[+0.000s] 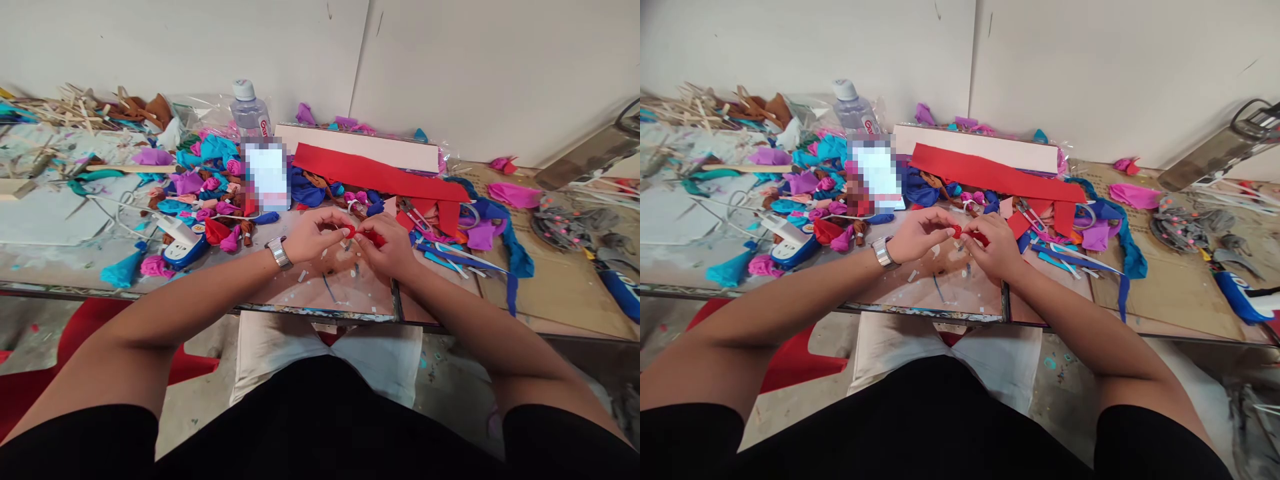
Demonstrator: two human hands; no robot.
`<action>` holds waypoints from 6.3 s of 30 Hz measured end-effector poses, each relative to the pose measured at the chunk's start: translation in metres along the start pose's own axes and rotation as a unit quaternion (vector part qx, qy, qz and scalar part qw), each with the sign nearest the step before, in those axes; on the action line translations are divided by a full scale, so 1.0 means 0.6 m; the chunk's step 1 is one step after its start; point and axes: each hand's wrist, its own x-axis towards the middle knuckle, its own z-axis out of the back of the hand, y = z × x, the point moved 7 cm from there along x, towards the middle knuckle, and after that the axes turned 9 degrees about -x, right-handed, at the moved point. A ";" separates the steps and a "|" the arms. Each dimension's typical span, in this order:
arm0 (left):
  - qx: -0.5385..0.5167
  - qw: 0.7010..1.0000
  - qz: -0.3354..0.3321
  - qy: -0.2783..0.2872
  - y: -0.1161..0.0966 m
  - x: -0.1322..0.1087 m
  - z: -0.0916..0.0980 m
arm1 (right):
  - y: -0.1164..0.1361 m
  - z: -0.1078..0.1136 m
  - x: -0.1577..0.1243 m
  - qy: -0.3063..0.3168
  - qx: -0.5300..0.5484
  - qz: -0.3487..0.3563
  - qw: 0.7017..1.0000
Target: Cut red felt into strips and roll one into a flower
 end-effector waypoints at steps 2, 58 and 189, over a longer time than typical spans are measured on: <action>0.020 1.000 -0.015 0.008 -0.002 0.000 0.000 | 0.001 0.000 0.000 -0.001 0.010 0.000 1.000; 0.072 0.997 0.013 0.023 -0.006 -0.004 -0.006 | -0.007 0.003 0.000 -0.002 0.010 -0.034 0.999; -0.011 0.999 0.045 0.001 0.018 -0.005 0.001 | -0.006 0.005 -0.001 -0.007 0.035 -0.037 0.999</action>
